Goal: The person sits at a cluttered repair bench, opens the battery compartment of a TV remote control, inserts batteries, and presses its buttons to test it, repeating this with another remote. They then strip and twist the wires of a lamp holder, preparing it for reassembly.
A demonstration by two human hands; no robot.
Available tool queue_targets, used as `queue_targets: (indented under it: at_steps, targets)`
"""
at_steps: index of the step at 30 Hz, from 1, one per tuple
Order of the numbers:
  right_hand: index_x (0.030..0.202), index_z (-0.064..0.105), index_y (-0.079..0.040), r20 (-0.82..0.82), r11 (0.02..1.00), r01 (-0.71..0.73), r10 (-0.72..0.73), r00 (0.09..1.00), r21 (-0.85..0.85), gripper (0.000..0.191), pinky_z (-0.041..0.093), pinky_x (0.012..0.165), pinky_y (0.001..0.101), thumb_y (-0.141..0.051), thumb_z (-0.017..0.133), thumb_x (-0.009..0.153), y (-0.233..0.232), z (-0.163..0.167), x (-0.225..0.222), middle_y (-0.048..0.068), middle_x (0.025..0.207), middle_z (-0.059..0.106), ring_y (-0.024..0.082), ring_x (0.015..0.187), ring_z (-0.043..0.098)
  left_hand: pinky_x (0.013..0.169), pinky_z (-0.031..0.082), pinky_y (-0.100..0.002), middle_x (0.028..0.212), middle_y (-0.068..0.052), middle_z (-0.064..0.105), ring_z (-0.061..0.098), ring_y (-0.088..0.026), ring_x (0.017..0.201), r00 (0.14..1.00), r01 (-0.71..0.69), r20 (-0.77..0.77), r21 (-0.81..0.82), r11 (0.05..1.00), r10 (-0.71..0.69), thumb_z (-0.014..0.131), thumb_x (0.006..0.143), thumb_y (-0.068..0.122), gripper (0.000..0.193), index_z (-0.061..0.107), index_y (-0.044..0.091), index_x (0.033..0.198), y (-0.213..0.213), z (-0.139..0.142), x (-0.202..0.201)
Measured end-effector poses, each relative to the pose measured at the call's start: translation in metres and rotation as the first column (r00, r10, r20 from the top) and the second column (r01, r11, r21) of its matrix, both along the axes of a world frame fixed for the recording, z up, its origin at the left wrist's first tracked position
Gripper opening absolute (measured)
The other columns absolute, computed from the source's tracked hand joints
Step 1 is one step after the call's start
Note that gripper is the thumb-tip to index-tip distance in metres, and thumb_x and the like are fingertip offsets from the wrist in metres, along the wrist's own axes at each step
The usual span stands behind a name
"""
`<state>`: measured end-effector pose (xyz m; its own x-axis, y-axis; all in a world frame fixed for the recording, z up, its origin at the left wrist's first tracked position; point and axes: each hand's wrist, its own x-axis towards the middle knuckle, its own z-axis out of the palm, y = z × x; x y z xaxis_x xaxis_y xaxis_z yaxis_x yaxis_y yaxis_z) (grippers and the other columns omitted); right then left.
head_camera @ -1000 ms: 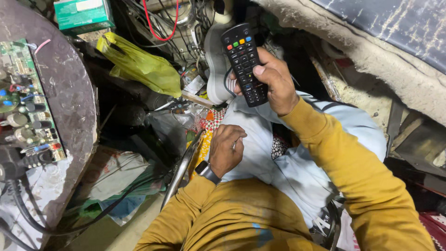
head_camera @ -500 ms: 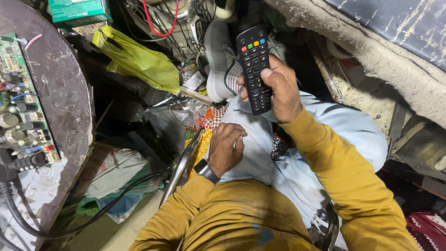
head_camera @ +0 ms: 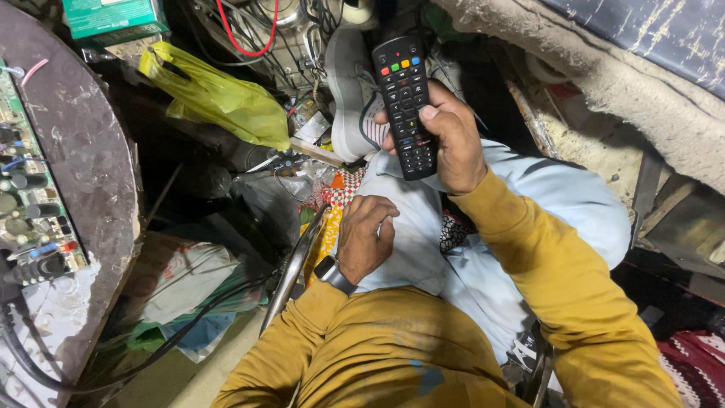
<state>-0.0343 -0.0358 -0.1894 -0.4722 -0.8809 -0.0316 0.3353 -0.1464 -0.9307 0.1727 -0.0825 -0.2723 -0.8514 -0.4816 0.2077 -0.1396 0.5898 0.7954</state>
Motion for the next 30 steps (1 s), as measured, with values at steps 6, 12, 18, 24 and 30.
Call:
queue_targets:
  at_steps: [6, 12, 18, 24, 30]
  targets:
    - [0.131, 0.053, 0.007, 0.045, 1.000, 0.016, -0.016, 0.999, 0.002, 0.047, 0.062, 0.080, 0.0346, -0.031, 0.043, 0.104, 0.001, -0.007, -0.001, 0.020, 0.107, 0.070, 0.022, 0.086, 0.072, 0.089, 0.047, -0.041, 0.105, -0.006, 0.069, 0.060, -0.029, 0.100, 1.000, 0.005, 0.002, 0.022, 1.000, -0.005, 0.065, 0.080, -0.004, 0.020, 0.067, 0.007, 0.097, 0.000, 0.000, 0.000]
    - [0.130, 0.053, 0.006, 0.045, 0.999, 0.027, -0.028, 0.999, 0.019, 0.048, 0.062, 0.079, 0.0343, -0.033, 0.043, 0.104, 0.002, -0.011, -0.002, 0.019, 0.108, 0.070, 0.021, 0.085, 0.071, 0.088, 0.046, -0.041, 0.104, -0.006, 0.069, 0.060, -0.029, 0.099, 1.000, 0.001, 0.018, 0.028, 1.000, -0.002, 0.065, 0.080, -0.004, 0.020, 0.067, 0.007, 0.097, 0.000, 0.000, -0.001]
    - [0.131, 0.053, 0.007, 0.034, 1.000, 0.016, -0.017, 0.999, 0.022, 0.049, 0.061, 0.079, 0.0338, -0.033, 0.043, 0.104, 0.001, -0.010, -0.003, 0.018, 0.107, 0.070, 0.021, 0.084, 0.070, 0.088, 0.046, -0.041, 0.104, -0.006, 0.069, 0.059, -0.029, 0.099, 1.000, 0.003, 0.014, 0.020, 1.000, -0.004, 0.065, 0.079, -0.004, 0.021, 0.067, 0.007, 0.096, -0.001, 0.001, -0.001]
    - [0.132, 0.053, 0.006, 0.053, 0.999, 0.030, -0.032, 0.998, 0.041, 0.049, 0.060, 0.078, 0.0335, -0.033, 0.044, 0.104, -0.001, -0.008, -0.002, 0.019, 0.106, 0.070, 0.021, 0.083, 0.070, 0.088, 0.046, -0.041, 0.104, -0.006, 0.069, 0.059, -0.030, 0.098, 1.000, 0.004, 0.012, 0.012, 1.000, -0.004, 0.064, 0.080, -0.003, 0.019, 0.067, 0.007, 0.095, -0.003, 0.009, -0.004]
    - [0.130, 0.053, 0.005, 0.072, 0.997, 0.034, -0.039, 0.997, 0.063, 0.048, 0.061, 0.076, 0.0345, -0.033, 0.044, 0.102, 0.000, -0.013, -0.003, 0.019, 0.105, 0.070, 0.021, 0.082, 0.071, 0.087, 0.046, -0.042, 0.103, -0.005, 0.069, 0.060, -0.029, 0.097, 0.999, -0.006, 0.033, 0.005, 1.000, 0.005, 0.064, 0.080, 0.000, 0.016, 0.067, 0.008, 0.093, -0.003, 0.011, -0.006]
